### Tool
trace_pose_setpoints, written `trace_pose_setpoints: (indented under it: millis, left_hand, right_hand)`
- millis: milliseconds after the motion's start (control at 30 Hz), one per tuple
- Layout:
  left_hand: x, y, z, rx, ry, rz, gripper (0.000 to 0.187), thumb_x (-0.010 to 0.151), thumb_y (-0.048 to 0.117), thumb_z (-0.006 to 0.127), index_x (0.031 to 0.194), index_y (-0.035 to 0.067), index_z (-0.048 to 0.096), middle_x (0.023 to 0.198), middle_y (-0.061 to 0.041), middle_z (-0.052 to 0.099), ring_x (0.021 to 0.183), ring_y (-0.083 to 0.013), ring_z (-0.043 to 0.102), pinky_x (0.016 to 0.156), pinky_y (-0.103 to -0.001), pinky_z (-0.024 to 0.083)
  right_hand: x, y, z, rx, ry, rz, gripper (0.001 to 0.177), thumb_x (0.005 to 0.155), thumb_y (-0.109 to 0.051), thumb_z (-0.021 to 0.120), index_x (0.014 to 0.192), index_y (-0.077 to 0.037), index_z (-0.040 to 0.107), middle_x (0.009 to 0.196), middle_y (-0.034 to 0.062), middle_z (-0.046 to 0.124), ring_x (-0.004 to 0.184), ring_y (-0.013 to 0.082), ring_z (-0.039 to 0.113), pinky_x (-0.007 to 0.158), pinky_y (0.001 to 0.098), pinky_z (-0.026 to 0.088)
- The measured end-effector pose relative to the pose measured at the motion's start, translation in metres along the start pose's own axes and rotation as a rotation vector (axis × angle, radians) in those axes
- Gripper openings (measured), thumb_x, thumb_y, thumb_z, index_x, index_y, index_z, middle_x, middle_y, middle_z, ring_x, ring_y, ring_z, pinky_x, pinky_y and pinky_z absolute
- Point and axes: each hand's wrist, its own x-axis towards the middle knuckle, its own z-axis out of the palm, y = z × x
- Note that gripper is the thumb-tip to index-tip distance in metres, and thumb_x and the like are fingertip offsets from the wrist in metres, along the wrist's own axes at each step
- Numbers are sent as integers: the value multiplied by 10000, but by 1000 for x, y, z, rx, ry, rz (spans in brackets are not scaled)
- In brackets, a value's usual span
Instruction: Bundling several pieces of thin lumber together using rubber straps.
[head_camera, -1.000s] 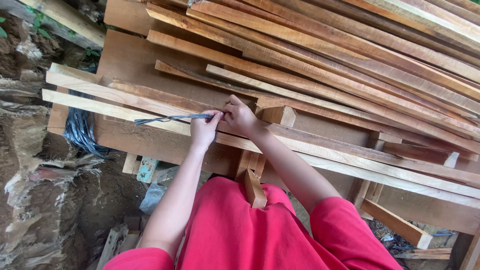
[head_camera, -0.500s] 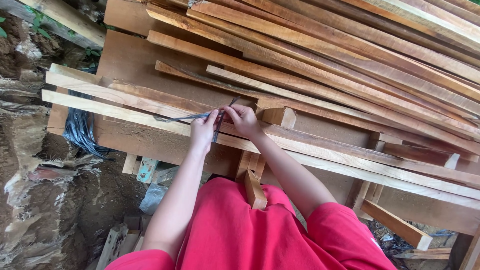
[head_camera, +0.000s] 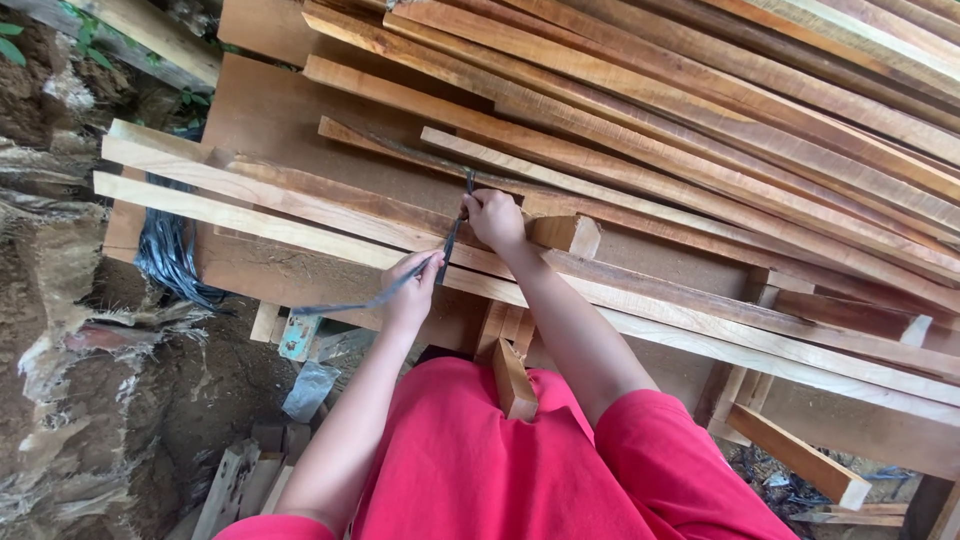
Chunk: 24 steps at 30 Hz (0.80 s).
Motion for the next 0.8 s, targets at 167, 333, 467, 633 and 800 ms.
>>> trace_pose_setpoints:
  millis: [167, 333, 467, 633, 800]
  left_hand:
    - [32, 16, 6, -182, 13, -192, 158, 976, 217, 737, 901, 98, 808, 764, -67, 770, 711, -123, 725, 688, -282, 595]
    - [79, 21, 26, -182, 13, -89, 212, 1044, 223, 672, 972, 71, 801, 801, -93, 769, 678, -143, 717, 650, -259, 586]
    - [90, 26, 35, -9, -13, 296, 300, 1065, 219, 613, 844, 76, 756, 728, -105, 702, 774, -303, 704, 735, -379, 558]
    - [56, -34, 40, 122, -29, 431, 376, 1079, 278, 594, 738, 160, 696, 679, -67, 636, 788, -297, 661, 736, -377, 527]
    - [8, -14, 1, -39, -53, 365, 322, 1072, 207, 568, 846, 83, 760, 865, -129, 720, 890, -336, 698, 845, -405, 543]
  right_hand:
    - [-11, -9, -10, 48, -12, -50, 275, 1002, -369, 613, 926, -167, 783, 823, 102, 762, 876, 387, 748, 782, 504, 606]
    - [-13, -12, -14, 97, -11, -84, 265, 1028, -297, 603, 934, -125, 782, 790, 123, 750, 825, 391, 745, 739, 486, 600]
    - [-19, -16, -15, 13, -65, -1, 280, 997, -344, 600, 883, -149, 765, 833, 122, 756, 878, 376, 750, 757, 496, 610]
    - [-12, -20, -14, -48, -107, 75, 277, 967, -408, 598, 1011, -202, 779, 960, 117, 772, 988, 353, 744, 836, 504, 611]
    - [-10, -22, -19, -10, -151, 68, 308, 1000, -369, 567, 988, -151, 784, 936, 149, 768, 960, 388, 745, 838, 485, 606]
